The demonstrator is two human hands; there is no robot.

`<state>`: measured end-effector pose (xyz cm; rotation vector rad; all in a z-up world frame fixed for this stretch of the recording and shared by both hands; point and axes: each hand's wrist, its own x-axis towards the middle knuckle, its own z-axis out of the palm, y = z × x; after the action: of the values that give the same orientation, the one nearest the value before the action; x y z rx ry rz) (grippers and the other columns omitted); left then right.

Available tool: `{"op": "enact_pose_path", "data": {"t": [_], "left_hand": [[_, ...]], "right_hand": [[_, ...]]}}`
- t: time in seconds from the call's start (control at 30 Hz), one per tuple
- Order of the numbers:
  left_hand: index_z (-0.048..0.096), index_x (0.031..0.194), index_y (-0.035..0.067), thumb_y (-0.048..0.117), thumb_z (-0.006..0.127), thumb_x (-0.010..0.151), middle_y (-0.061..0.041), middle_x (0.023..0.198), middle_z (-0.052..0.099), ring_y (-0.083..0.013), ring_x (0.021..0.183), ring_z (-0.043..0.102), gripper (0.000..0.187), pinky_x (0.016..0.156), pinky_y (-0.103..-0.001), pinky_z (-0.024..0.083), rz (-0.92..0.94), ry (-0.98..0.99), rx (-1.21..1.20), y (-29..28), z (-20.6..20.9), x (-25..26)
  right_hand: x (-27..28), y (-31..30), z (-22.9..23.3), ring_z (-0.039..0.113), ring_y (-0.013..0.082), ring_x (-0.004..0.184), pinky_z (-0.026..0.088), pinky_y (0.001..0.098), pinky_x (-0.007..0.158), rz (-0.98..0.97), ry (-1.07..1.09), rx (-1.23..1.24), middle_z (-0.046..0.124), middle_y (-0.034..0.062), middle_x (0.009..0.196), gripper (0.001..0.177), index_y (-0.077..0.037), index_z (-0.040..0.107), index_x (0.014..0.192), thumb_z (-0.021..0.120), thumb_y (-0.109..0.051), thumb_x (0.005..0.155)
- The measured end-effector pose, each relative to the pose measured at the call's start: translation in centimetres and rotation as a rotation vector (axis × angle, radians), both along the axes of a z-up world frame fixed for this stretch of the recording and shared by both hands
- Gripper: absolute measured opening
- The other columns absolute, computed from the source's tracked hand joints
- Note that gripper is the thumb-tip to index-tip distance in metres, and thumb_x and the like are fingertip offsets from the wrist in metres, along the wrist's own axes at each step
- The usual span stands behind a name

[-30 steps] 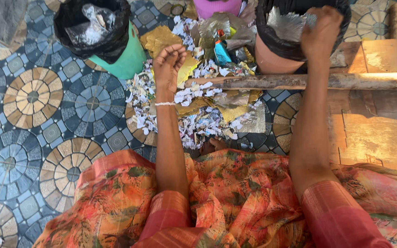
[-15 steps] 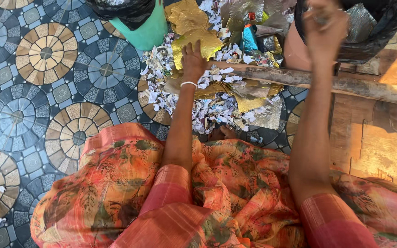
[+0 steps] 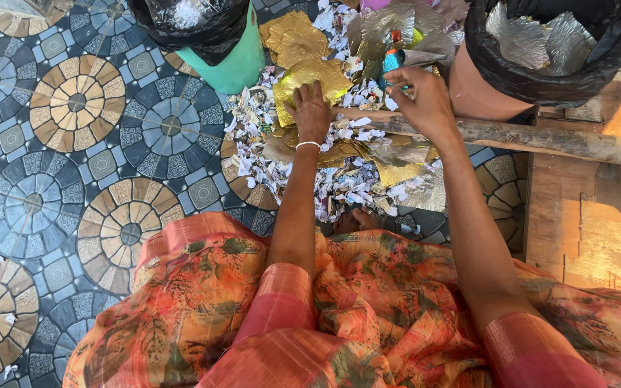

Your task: The person sits on the floor and sorts through a pile of gold and silver foil sheets and white paper scraps. They pick up individual foil sheets, separate them from the paper, and place them into nearby buckets.

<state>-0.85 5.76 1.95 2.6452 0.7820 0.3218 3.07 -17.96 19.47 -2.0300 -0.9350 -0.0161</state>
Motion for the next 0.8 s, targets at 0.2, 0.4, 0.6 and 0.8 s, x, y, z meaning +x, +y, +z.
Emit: {"op": "enact_pose_path", "data": {"t": [0.2,0.4,0.6,0.8], "left_hand": [[0.067,0.117,0.013,0.018,0.072,0.087,-0.014,0.113,0.072,-0.0349,0.106,0.067,0.031,0.104,-0.063,0.040,0.016,-0.195,-0.010,0.7,1.2,-0.4],[0.068,0.111,0.002,0.006,0.060,0.102,-0.014,0.091,0.074,-0.0224,0.075,0.068,0.013,0.074,-0.035,0.054,0.019,-0.476,-0.457,3.8,-0.8,2.1],[0.066,0.123,-0.005,0.002,0.071,0.094,-0.009,0.111,0.074,-0.0156,0.093,0.067,0.031,0.084,-0.030,0.054,-0.309,-0.633,-1.422,3.9,-1.6,3.5],[0.054,0.136,-0.002,-0.001,0.082,0.081,-0.010,0.115,0.072,-0.0185,0.102,0.070,0.062,0.090,-0.033,0.057,-0.435,-0.466,-1.580,0.6,2.6,1.4]], "right_hand": [[-0.6,0.8,-0.8,0.074,0.0233,0.100,0.058,0.0388,0.089,0.052,0.017,-0.061,0.076,0.0145,0.112,0.024,-0.002,0.073,0.117,0.075,-0.004,0.093],[1.7,0.9,-4.7,0.074,0.0218,0.100,0.059,0.0365,0.088,-0.006,0.139,-0.073,0.077,0.0127,0.111,0.028,-0.004,0.073,0.119,0.074,-0.008,0.092],[4.7,0.5,-10.8,0.070,0.0144,0.094,0.056,0.0297,0.078,-0.016,0.424,0.154,0.074,0.0146,0.113,0.049,0.001,0.058,0.137,0.076,-0.018,0.096],[4.5,-0.5,-11.2,0.063,0.0106,0.091,0.050,0.0262,0.074,-0.020,0.816,0.260,0.072,0.0096,0.111,0.064,0.001,0.056,0.143,0.084,-0.023,0.091]]}}
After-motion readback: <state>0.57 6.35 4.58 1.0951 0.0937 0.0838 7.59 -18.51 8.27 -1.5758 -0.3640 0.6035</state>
